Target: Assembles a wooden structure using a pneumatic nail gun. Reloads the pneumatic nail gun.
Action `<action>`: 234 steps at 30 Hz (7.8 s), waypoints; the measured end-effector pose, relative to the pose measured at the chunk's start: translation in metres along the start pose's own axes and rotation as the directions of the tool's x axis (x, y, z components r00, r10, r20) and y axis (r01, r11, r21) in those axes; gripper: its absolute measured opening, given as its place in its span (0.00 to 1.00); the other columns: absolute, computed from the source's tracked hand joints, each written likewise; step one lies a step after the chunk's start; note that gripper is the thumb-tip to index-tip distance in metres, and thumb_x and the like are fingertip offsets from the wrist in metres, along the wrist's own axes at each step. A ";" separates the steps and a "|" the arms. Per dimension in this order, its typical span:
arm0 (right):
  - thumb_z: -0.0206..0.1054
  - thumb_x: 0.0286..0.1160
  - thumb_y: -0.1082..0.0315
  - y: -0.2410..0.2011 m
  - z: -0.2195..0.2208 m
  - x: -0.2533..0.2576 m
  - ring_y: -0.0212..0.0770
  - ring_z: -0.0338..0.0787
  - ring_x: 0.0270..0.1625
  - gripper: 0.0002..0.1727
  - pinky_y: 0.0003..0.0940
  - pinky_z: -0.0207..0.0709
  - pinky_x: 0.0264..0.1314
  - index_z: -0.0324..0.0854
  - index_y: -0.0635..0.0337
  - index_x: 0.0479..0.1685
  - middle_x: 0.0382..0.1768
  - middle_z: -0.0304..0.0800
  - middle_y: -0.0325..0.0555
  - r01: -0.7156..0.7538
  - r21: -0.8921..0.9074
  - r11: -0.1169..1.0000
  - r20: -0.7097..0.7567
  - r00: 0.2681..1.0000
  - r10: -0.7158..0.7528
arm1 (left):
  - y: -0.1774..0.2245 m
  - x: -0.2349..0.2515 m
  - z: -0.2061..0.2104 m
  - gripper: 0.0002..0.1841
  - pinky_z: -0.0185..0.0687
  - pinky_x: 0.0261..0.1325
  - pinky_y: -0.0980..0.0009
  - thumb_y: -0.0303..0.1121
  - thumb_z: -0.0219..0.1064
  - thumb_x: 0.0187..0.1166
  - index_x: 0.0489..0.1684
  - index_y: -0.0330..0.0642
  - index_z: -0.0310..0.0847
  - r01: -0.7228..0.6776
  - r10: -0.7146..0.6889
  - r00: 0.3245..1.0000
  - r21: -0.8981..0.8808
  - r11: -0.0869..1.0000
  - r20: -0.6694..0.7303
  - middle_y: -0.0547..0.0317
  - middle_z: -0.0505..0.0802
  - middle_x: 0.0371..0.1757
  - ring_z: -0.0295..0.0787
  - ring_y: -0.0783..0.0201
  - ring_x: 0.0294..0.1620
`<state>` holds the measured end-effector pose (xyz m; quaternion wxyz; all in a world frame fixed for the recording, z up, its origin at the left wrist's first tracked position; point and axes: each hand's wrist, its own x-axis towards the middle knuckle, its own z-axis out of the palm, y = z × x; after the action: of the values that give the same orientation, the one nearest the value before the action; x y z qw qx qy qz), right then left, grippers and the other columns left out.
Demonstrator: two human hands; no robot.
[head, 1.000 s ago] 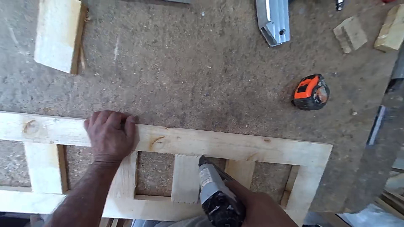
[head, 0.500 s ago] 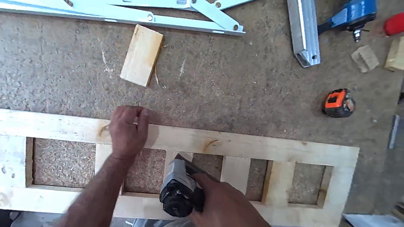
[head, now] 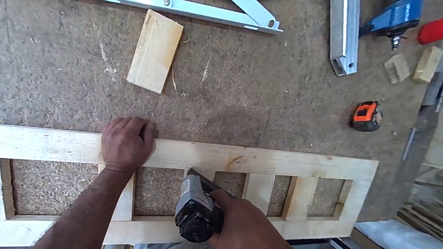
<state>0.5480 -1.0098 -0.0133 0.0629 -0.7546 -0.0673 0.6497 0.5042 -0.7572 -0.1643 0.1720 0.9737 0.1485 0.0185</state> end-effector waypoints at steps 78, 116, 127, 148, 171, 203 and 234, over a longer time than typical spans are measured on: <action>0.72 0.67 0.42 0.089 0.125 -0.032 0.61 0.92 0.51 0.36 0.62 0.82 0.47 0.72 0.51 0.72 0.45 0.91 0.56 0.104 -0.171 0.980 0.035 0.994 -0.099 | -0.020 -0.175 0.007 0.25 0.48 0.93 0.44 0.52 0.55 0.82 0.65 0.48 0.87 -0.064 0.067 0.997 0.094 0.994 -0.031 0.50 0.71 0.90 0.56 0.45 0.94; 0.71 0.68 0.37 -0.136 0.166 -0.004 0.63 0.93 0.48 0.41 0.65 0.83 0.45 0.70 0.47 0.79 0.43 0.92 0.57 0.242 -0.260 0.935 0.052 0.970 -0.236 | -0.169 -0.152 -0.084 0.20 0.58 0.88 0.37 0.42 0.60 0.84 0.68 0.43 0.85 -0.093 0.099 0.994 -0.105 0.990 0.052 0.45 0.77 0.85 0.61 0.40 0.91; 0.71 0.67 0.38 -0.156 0.173 0.006 0.60 0.93 0.48 0.38 0.63 0.83 0.45 0.73 0.48 0.74 0.42 0.91 0.54 0.193 -0.205 0.960 0.070 0.981 -0.183 | -0.220 -0.163 -0.069 0.27 0.51 0.92 0.44 0.52 0.55 0.83 0.73 0.45 0.81 -0.062 0.060 0.997 0.029 0.998 0.051 0.45 0.72 0.88 0.59 0.44 0.92; 0.73 0.66 0.41 -0.115 0.164 -0.001 0.60 0.93 0.50 0.36 0.62 0.83 0.46 0.73 0.49 0.72 0.44 0.91 0.55 0.119 -0.143 0.982 0.094 0.990 -0.106 | -0.220 -0.162 -0.068 0.29 0.50 0.93 0.46 0.54 0.55 0.83 0.72 0.44 0.81 -0.067 0.066 0.998 0.052 0.996 0.017 0.45 0.74 0.86 0.61 0.45 0.91; 0.70 0.68 0.36 -0.179 0.077 -0.014 0.52 0.93 0.51 0.34 0.60 0.85 0.50 0.80 0.47 0.69 0.45 0.92 0.49 0.186 -0.017 0.982 -0.216 0.959 -0.185 | -0.175 -0.042 -0.103 0.15 0.75 0.71 0.45 0.41 0.62 0.83 0.48 0.42 0.91 -0.239 0.193 0.948 -0.165 0.957 -0.253 0.46 0.92 0.54 0.85 0.44 0.65; 0.67 0.72 0.38 -0.154 0.044 0.021 0.58 0.95 0.41 0.36 0.62 0.83 0.41 0.75 0.48 0.75 0.34 0.94 0.52 0.005 0.021 1.000 0.073 0.997 -0.006 | -0.187 0.008 -0.067 0.23 0.79 0.46 0.48 0.47 0.56 0.86 0.31 0.37 0.86 -0.060 0.060 0.994 -0.002 0.998 -0.088 0.44 0.91 0.32 0.89 0.45 0.41; 0.80 0.64 0.45 -0.301 0.100 -0.016 0.66 0.94 0.49 0.38 0.70 0.83 0.52 0.80 0.55 0.74 0.42 0.95 0.62 0.123 0.041 0.992 -0.240 0.965 -0.110 | -0.333 0.001 -0.165 0.11 0.82 0.66 0.50 0.37 0.66 0.82 0.45 0.41 0.93 -0.157 0.134 0.987 -0.342 0.926 -0.090 0.54 0.96 0.46 0.91 0.54 0.57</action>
<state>0.4412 -0.7161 0.0423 0.1295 -0.8195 -0.0854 0.5516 0.3965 -0.4046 -0.1227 0.3348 0.9350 0.0755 0.0888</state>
